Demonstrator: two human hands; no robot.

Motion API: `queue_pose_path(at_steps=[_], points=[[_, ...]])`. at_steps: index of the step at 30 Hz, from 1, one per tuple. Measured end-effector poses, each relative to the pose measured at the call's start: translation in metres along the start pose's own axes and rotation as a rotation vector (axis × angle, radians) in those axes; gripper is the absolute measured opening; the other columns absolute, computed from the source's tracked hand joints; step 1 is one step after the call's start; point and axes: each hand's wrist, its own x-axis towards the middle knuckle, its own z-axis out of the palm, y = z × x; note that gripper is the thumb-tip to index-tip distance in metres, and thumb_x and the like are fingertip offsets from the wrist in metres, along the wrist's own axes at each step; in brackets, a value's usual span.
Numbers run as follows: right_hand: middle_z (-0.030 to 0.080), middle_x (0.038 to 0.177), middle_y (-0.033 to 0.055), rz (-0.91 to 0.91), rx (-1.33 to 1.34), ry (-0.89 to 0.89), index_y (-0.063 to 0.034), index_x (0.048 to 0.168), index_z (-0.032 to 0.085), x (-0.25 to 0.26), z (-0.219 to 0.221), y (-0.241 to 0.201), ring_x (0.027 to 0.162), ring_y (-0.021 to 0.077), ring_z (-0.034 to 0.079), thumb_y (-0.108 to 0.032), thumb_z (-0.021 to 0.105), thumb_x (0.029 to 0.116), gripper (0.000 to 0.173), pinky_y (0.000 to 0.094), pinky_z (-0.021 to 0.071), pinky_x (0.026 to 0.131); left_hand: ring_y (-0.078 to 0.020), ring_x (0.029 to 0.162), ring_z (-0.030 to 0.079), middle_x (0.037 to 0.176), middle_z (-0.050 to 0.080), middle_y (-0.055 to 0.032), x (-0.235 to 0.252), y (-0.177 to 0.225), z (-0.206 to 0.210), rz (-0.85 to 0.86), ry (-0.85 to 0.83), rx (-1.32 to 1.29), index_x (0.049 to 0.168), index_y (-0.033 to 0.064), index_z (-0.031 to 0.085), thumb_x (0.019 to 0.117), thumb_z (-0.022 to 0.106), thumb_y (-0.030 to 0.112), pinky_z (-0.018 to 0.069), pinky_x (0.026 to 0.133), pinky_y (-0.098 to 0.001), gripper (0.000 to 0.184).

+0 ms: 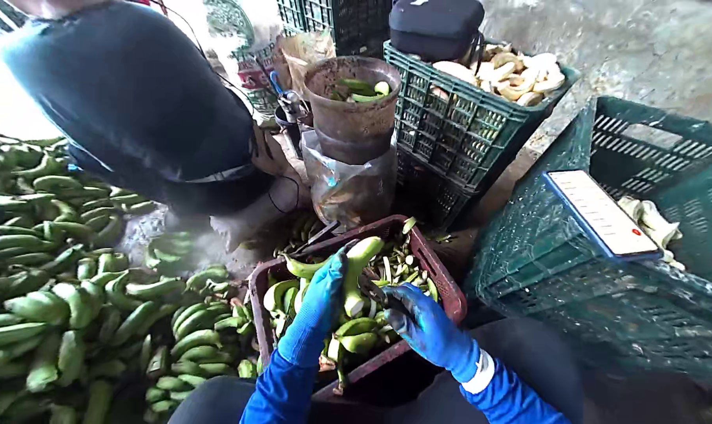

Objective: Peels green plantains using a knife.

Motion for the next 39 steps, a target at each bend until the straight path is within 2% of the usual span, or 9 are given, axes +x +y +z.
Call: queue_pose_path(at_steps=[5,9,15,17,21,25,32,36,39], points=[[0.068,0.114,0.0053,-0.011,-0.012,-0.091,-0.0147,0.129,0.069,-0.006,0.014,0.006,0.101,0.013,0.067,-0.066,0.049,0.0997,0.062,0.0376,0.0594,0.086,-0.014,0.086,0.069,0.098,0.071,-0.0067,-0.006,0.003,0.012,0.001,0.087,-0.072,0.125,0.0041,0.064,0.1099,0.033,0.028,0.0602,0.078,-0.0318,0.042],[0.067,0.117,0.008,0.058,-0.045,-0.087,-0.0141,0.127,0.07,-0.002,0.018,0.018,0.105,0.0161,0.066,-0.067,0.053,0.0969,0.063,0.0403,0.0581,0.09,-0.0138,0.093,0.069,0.109,0.071,-0.0066,-0.012,-0.007,0.023,-0.021,0.035,-0.112,0.133,0.0049,0.06,0.1086,0.029,0.026,0.0596,0.082,-0.0323,0.045],[0.071,0.112,0.0114,0.086,-0.341,0.46,-0.0135,0.119,0.075,0.03,-0.009,0.038,0.102,0.0242,0.069,-0.035,0.067,0.095,0.033,0.0467,0.0599,0.088,-0.0186,0.081,0.068,0.1,0.069,-0.0107,-0.01,-0.01,0.031,-0.103,-0.059,-0.17,0.132,0.0046,0.06,0.1092,0.035,0.031,0.0604,0.07,-0.0355,0.043],[0.069,0.115,0.0144,0.232,-0.383,0.556,-0.0116,0.124,0.072,0.042,-0.045,0.05,0.106,0.0289,0.067,-0.039,0.063,0.0999,0.038,0.0529,0.0562,0.091,-0.0197,0.079,0.068,0.1,0.069,-0.012,-0.014,-0.014,0.03,-0.169,-0.093,-0.151,0.134,0.0056,0.058,0.1097,0.033,0.036,0.06,0.067,-0.0359,0.046],[0.068,0.121,0.0089,0.309,-0.372,0.391,-0.0217,0.135,0.068,0.039,-0.049,0.041,0.109,0.0234,0.067,-0.051,0.06,0.0988,0.047,0.0492,0.057,0.093,-0.0201,0.081,0.068,0.104,0.068,-0.0117,-0.004,-0.022,0.026,-0.184,-0.057,-0.179,0.138,0.0082,0.055,0.1107,0.027,0.039,0.06,0.069,-0.0367,0.049],[0.072,0.118,0.0012,0.208,-0.044,0.213,-0.014,0.129,0.069,0.022,-0.012,0.028,0.107,0.009,0.069,-0.048,0.065,0.0977,0.046,0.0343,0.0584,0.096,-0.0198,0.082,0.068,0.1,0.069,-0.0119,0.008,-0.027,0.018,-0.117,0.048,-0.22,0.136,0.0071,0.055,0.111,0.03,0.036,0.0602,0.07,-0.0361,0.046],[0.072,0.113,0.0033,0.052,0.124,-0.149,-0.0119,0.125,0.073,0.006,0.005,0.018,0.104,0.0085,0.067,-0.055,0.063,0.0978,0.052,0.0299,0.0564,0.094,-0.0175,0.079,0.068,0.095,0.069,-0.0096,0.005,-0.017,0.02,-0.09,0.214,-0.157,0.127,0.0059,0.061,0.112,0.03,0.03,0.0597,0.069,-0.0345,0.042],[0.069,0.114,0.0048,0.123,-0.008,-0.108,-0.0181,0.123,0.074,0.014,0.003,0.028,0.105,0.0135,0.066,-0.057,0.066,0.0941,0.049,0.0374,0.0559,0.094,-0.0158,0.076,0.068,0.091,0.069,-0.0078,-0.002,-0.018,0.029,-0.11,0.13,-0.211,0.126,0.0049,0.059,0.1122,0.027,0.029,0.0601,0.066,-0.033,0.042],[0.07,0.115,0.006,0.127,-0.209,0.168,-0.0221,0.12,0.076,0.024,0.004,0.035,0.107,0.0197,0.067,-0.051,0.071,0.0915,0.041,0.0444,0.0568,0.094,-0.0192,0.078,0.068,0.097,0.069,-0.0116,-0.002,-0.02,0.033,-0.129,0.058,-0.246,0.133,0.0037,0.056,0.1118,0.026,0.025,0.0593,0.065,-0.0349,0.042]])
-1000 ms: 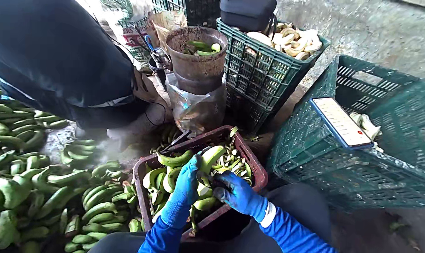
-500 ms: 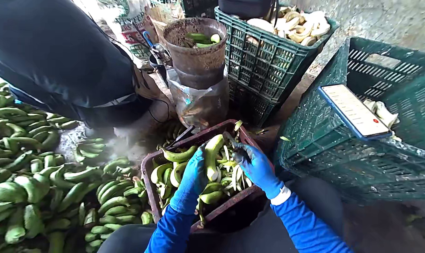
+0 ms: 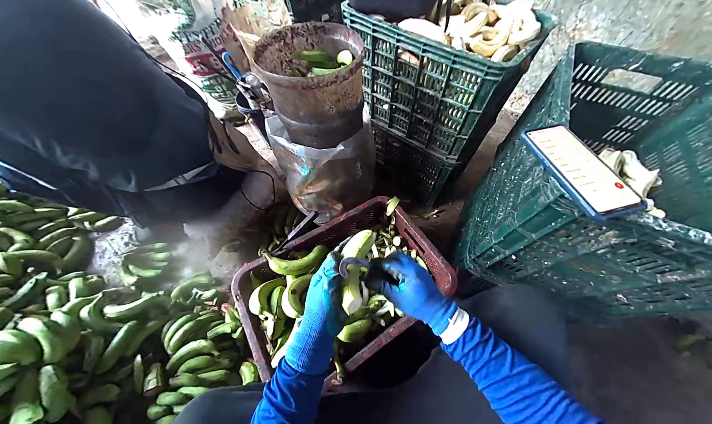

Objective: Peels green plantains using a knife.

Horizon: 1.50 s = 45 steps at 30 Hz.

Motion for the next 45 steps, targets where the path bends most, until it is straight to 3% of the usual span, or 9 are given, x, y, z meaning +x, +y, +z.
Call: queue_pose_path(at_steps=[6,10,15,20,26,30,35,40,45], points=[[0.067,0.118,0.0144,0.236,-0.14,0.418,-0.0195,0.134,0.069,0.034,-0.036,0.024,0.105,0.0302,0.066,-0.043,0.069,0.096,0.045,0.0546,0.0566,0.089,-0.0216,0.084,0.069,0.105,0.069,-0.0131,-0.003,-0.003,-0.002,-0.095,-0.015,0.025,0.137,0.008,0.055,0.1125,0.026,0.038,0.0611,0.07,-0.0393,0.048],[0.07,0.122,0.0054,0.193,-0.008,0.299,-0.0179,0.135,0.066,0.021,-0.035,0.008,0.112,0.0174,0.068,-0.049,0.067,0.0955,0.05,0.0452,0.0573,0.098,-0.0226,0.077,0.069,0.103,0.069,-0.0156,0.009,-0.002,-0.012,-0.011,-0.122,0.005,0.155,0.0086,0.036,0.109,0.044,0.037,0.0612,0.066,-0.0374,0.054],[0.073,0.107,-0.0013,0.152,0.259,0.042,-0.0114,0.123,0.067,-0.012,-0.008,-0.017,0.096,0.007,0.07,-0.048,0.069,0.0953,0.046,0.0331,0.061,0.087,-0.0255,0.086,0.072,0.112,0.069,-0.0172,0.02,-0.006,-0.011,0.172,0.22,0.096,0.154,0.0103,0.041,0.1089,0.048,0.023,0.0632,0.073,-0.0417,0.048],[0.072,0.114,0.0015,0.044,0.287,-0.111,-0.0128,0.121,0.071,-0.025,0.013,-0.023,0.103,0.0081,0.068,-0.055,0.07,0.0925,0.051,0.0324,0.059,0.093,-0.0145,0.119,0.062,0.145,0.055,-0.0101,0.018,-0.005,-0.009,0.33,0.316,0.249,0.16,0.0143,0.03,0.1077,0.045,0.031,0.0544,0.1,-0.0338,0.057],[0.072,0.111,0.0004,0.01,0.173,0.096,-0.0185,0.118,0.076,0.016,-0.008,-0.001,0.104,0.0107,0.068,-0.041,0.075,0.0919,0.034,0.0359,0.0586,0.094,-0.0224,0.078,0.068,0.107,0.068,-0.0164,-0.003,0.009,-0.016,-0.123,-0.271,0.07,0.154,0.0091,0.038,0.1079,0.041,0.029,0.0596,0.064,-0.0365,0.051],[0.073,0.115,0.0046,0.169,0.016,0.292,-0.0178,0.125,0.074,0.036,-0.027,0.022,0.105,0.0172,0.07,-0.038,0.067,0.098,0.034,0.0437,0.0576,0.095,-0.0263,0.08,0.068,0.109,0.066,-0.0216,0.006,-0.012,-0.021,-0.363,-0.518,-0.125,0.149,0.0102,0.042,0.1015,0.056,0.044,0.0587,0.063,-0.0358,0.06],[0.073,0.118,0.003,0.18,0.048,0.244,-0.0151,0.127,0.071,0.015,-0.018,0.003,0.108,0.0126,0.07,-0.052,0.069,0.0931,0.05,0.04,0.0585,0.097,-0.0335,0.11,0.067,0.126,0.063,-0.0237,0.02,-0.021,-0.015,0.0,-0.214,-0.262,0.146,0.0011,0.039,0.1026,0.057,0.032,0.0566,0.095,-0.0497,0.056],[0.072,0.114,0.0027,0.04,0.093,0.103,-0.0128,0.122,0.072,-0.02,0.007,-0.017,0.105,0.0115,0.069,-0.051,0.072,0.0912,0.049,0.0354,0.0592,0.094,-0.0262,0.098,0.069,0.114,0.065,-0.0147,0.026,-0.008,-0.013,0.152,0.202,-0.329,0.145,0.0093,0.038,0.1106,0.038,0.017,0.0593,0.086,-0.0454,0.035],[0.072,0.116,0.0036,-0.015,0.054,0.072,-0.0171,0.124,0.073,-0.012,0.004,-0.008,0.11,0.0135,0.067,-0.059,0.067,0.0921,0.053,0.0368,0.0569,0.097,-0.0229,0.091,0.07,0.107,0.068,-0.0143,0.014,0.002,-0.015,0.108,0.054,-0.131,0.149,0.0093,0.035,0.1089,0.042,0.02,0.0613,0.08,-0.0404,0.042]])
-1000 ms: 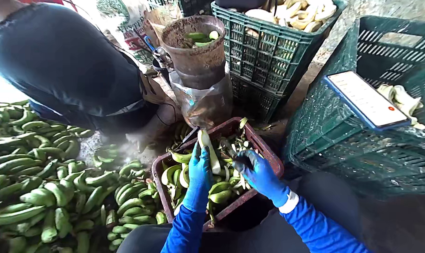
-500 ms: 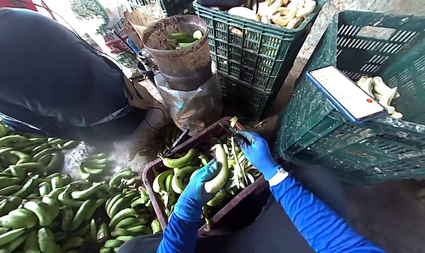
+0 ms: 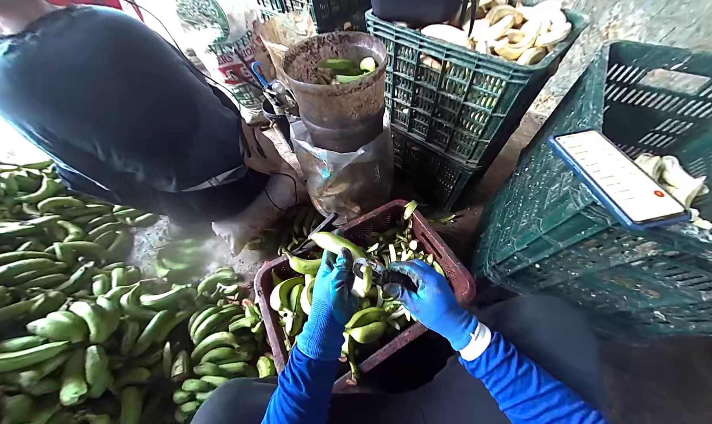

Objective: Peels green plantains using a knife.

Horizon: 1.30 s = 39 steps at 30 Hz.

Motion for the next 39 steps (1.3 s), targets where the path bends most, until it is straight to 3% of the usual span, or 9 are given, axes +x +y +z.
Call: queue_pose_path(at_steps=[3,9,13,17,21,24,29,33,39], points=[[0.072,0.118,0.0019,-0.02,0.017,-0.024,-0.0175,0.125,0.074,0.016,-0.013,0.009,0.113,0.0117,0.066,-0.055,0.066,0.0951,0.048,0.0355,0.0549,0.102,-0.0257,0.093,0.069,0.115,0.066,-0.017,-0.006,0.008,-0.007,-0.175,-0.352,0.056,0.161,0.0177,0.017,0.1049,0.05,0.029,0.0609,0.08,-0.0426,0.066],[0.073,0.121,0.0016,0.275,-0.14,-0.111,-0.0238,0.126,0.073,0.054,-0.028,0.043,0.114,0.0177,0.068,-0.046,0.058,0.1017,0.036,0.0486,0.0538,0.102,-0.0291,0.08,0.068,0.111,0.064,-0.0217,-0.004,-0.016,-0.014,-0.557,-0.764,-0.118,0.157,0.022,0.026,0.1008,0.056,0.036,0.0589,0.064,-0.0401,0.066],[0.073,0.119,0.0054,0.341,-0.152,0.086,-0.0193,0.127,0.071,0.052,-0.032,0.036,0.111,0.02,0.069,-0.05,0.065,0.0953,0.045,0.049,0.055,0.1,-0.0303,0.086,0.069,0.115,0.063,-0.0212,-0.005,-0.024,0.0,-0.382,-0.478,-0.116,0.158,0.0192,0.019,0.0946,0.068,0.047,0.0614,0.073,-0.0419,0.085],[0.071,0.122,0.0063,0.195,-0.182,0.156,-0.0153,0.128,0.07,0.029,-0.018,0.018,0.113,0.0182,0.068,-0.054,0.067,0.0924,0.053,0.0432,0.0558,0.1,-0.0343,0.1,0.068,0.116,0.064,-0.0236,0.002,-0.023,0.003,-0.195,0.054,-0.253,0.145,0.0052,0.034,0.1096,0.042,0.024,0.0593,0.085,-0.0503,0.041],[0.072,0.116,0.0052,0.048,-0.194,0.121,-0.0167,0.125,0.072,0.008,0.008,0.008,0.109,0.0186,0.068,-0.054,0.071,0.09,0.051,0.0412,0.058,0.095,-0.0231,0.082,0.067,0.092,0.064,-0.0108,0.01,-0.006,0.002,-0.177,0.319,-0.446,0.116,0.007,0.052,0.1104,0.035,0.025,0.0594,0.076,-0.0428,0.026],[0.072,0.115,0.0056,-0.019,-0.201,0.064,-0.0181,0.124,0.073,0.004,0.018,0.006,0.108,0.0202,0.068,-0.058,0.069,0.0896,0.053,0.0415,0.0573,0.095,-0.0154,0.058,0.056,0.067,0.053,-0.0017,0.011,0.0,-0.002,-0.151,0.328,-0.538,0.094,0.0118,0.052,0.11,0.034,0.026,0.0567,0.062,-0.0343,0.028],[0.072,0.114,0.0051,-0.078,-0.186,0.06,-0.0201,0.123,0.074,0.006,0.018,0.009,0.108,0.0189,0.068,-0.057,0.071,0.0892,0.05,0.0397,0.0571,0.095,-0.0122,0.055,0.054,0.068,0.052,-0.0016,0.011,-0.002,-0.004,-0.14,0.356,-0.581,0.098,0.0118,0.052,0.1094,0.037,0.023,0.0541,0.054,-0.0268,0.022],[0.073,0.114,0.0047,-0.122,-0.181,0.066,-0.0198,0.121,0.075,0.008,0.015,0.013,0.11,0.0193,0.067,-0.056,0.071,0.0899,0.048,0.0404,0.0559,0.098,-0.0241,0.083,0.069,0.093,0.066,-0.0146,0.006,-0.003,-0.001,-0.162,0.314,-0.414,0.115,0.0031,0.054,0.1103,0.035,0.023,0.0601,0.073,-0.0404,0.027],[0.072,0.121,-0.0014,-0.03,-0.118,-0.096,-0.0244,0.129,0.073,0.027,-0.011,0.024,0.116,0.0124,0.065,-0.059,0.061,0.0965,0.048,0.0375,0.0539,0.102,-0.0242,0.081,0.071,0.093,0.071,-0.0166,-0.007,0.009,-0.001,-0.34,0.025,0.082,0.118,-0.0013,0.061,0.1068,0.047,0.018,0.061,0.073,-0.0406,0.026]])
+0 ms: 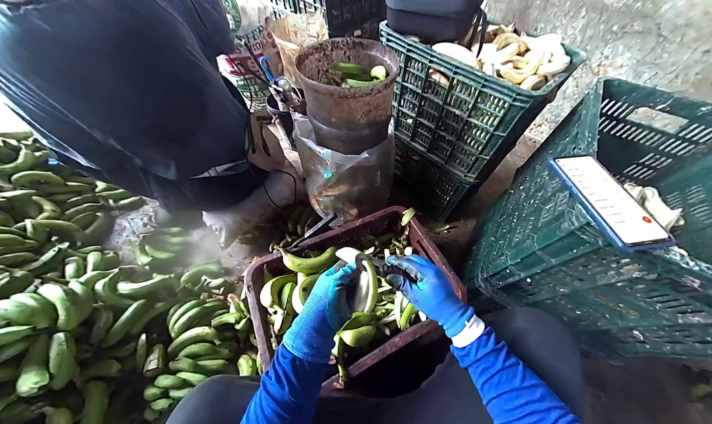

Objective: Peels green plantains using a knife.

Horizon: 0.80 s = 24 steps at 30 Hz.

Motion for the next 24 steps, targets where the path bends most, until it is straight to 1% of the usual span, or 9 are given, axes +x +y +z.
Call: queue_pose_path(at_steps=[6,8,10,12,13,16,19,22,24], points=[[0.073,0.12,-0.0016,0.128,0.138,-0.213,-0.0209,0.125,0.074,0.016,-0.018,0.015,0.113,0.0067,0.067,-0.05,0.058,0.1014,0.041,0.0331,0.0529,0.104,-0.0172,0.085,0.07,0.097,0.072,-0.0094,-0.006,0.007,-0.007,-0.098,-0.349,0.272,0.116,0.0054,0.066,0.0954,0.052,0.018,0.0602,0.077,-0.0364,0.028],[0.074,0.118,-0.0025,0.266,0.043,-0.279,-0.0244,0.122,0.075,0.022,-0.017,0.023,0.112,0.0098,0.068,-0.054,0.053,0.1024,0.041,0.0408,0.0532,0.103,-0.0169,0.086,0.07,0.099,0.072,-0.0087,-0.001,0.001,-0.007,-0.12,-0.409,0.329,0.117,0.0066,0.068,0.094,0.052,0.019,0.0594,0.077,-0.0363,0.031],[0.074,0.119,0.0025,0.441,-0.081,-0.3,-0.0237,0.122,0.075,0.028,-0.015,0.035,0.114,0.02,0.068,-0.049,0.052,0.1022,0.04,0.0535,0.052,0.101,-0.0211,0.084,0.069,0.1,0.07,-0.0123,0.007,-0.007,-0.005,-0.117,-0.471,0.275,0.126,0.0055,0.062,0.0964,0.051,0.024,0.0593,0.075,-0.0395,0.037],[0.074,0.117,0.0035,0.561,-0.14,-0.216,-0.0229,0.119,0.076,0.029,-0.015,0.042,0.113,0.0227,0.069,-0.048,0.056,0.0982,0.038,0.0567,0.0525,0.099,-0.0233,0.082,0.068,0.103,0.068,-0.0149,0.015,-0.013,-0.002,-0.05,-0.414,0.204,0.137,0.0049,0.054,0.0988,0.058,0.033,0.0601,0.073,-0.0402,0.047],[0.075,0.114,0.0027,0.578,-0.14,-0.163,-0.0226,0.117,0.076,0.028,-0.018,0.04,0.111,0.0215,0.069,-0.056,0.057,0.0968,0.044,0.0551,0.0533,0.098,-0.0243,0.084,0.069,0.105,0.069,-0.0164,0.019,-0.015,-0.002,0.008,-0.346,0.165,0.14,0.0043,0.051,0.0986,0.062,0.033,0.0604,0.075,-0.0409,0.052],[0.074,0.118,0.0015,0.455,-0.109,0.006,-0.0219,0.123,0.074,0.019,-0.023,0.018,0.112,0.0168,0.069,-0.059,0.063,0.0931,0.049,0.047,0.0547,0.1,-0.031,0.094,0.07,0.11,0.067,-0.0215,0.031,-0.021,-0.009,0.107,-0.146,-0.118,0.144,0.0024,0.044,0.1055,0.054,0.025,0.0604,0.082,-0.0486,0.045],[0.072,0.119,0.0035,0.141,-0.014,0.146,-0.0167,0.127,0.073,0.004,-0.011,0.001,0.112,0.0129,0.067,-0.049,0.07,0.0923,0.047,0.0357,0.0557,0.101,-0.0338,0.098,0.069,0.112,0.067,-0.0212,0.029,-0.012,-0.01,0.082,-0.027,-0.423,0.132,0.0019,0.051,0.111,0.035,0.029,0.0585,0.084,-0.0525,0.038],[0.071,0.119,0.0037,-0.05,0.075,0.105,-0.0165,0.126,0.073,-0.007,0.001,-0.003,0.114,0.0148,0.065,-0.051,0.073,0.0907,0.049,0.0381,0.055,0.102,-0.03,0.094,0.071,0.102,0.07,-0.0162,0.02,-0.001,-0.005,0.065,-0.02,-0.623,0.118,0.0056,0.057,0.1115,0.028,0.035,0.0599,0.083,-0.0499,0.041],[0.071,0.12,0.0035,-0.095,0.083,0.063,-0.0178,0.124,0.074,-0.007,0.007,0.0,0.116,0.0151,0.064,-0.057,0.072,0.0893,0.052,0.0379,0.054,0.103,-0.0291,0.092,0.071,0.1,0.07,-0.0159,0.019,-0.001,-0.006,0.071,-0.063,-0.67,0.116,0.0059,0.057,0.1115,0.027,0.035,0.0601,0.081,-0.0485,0.042]])
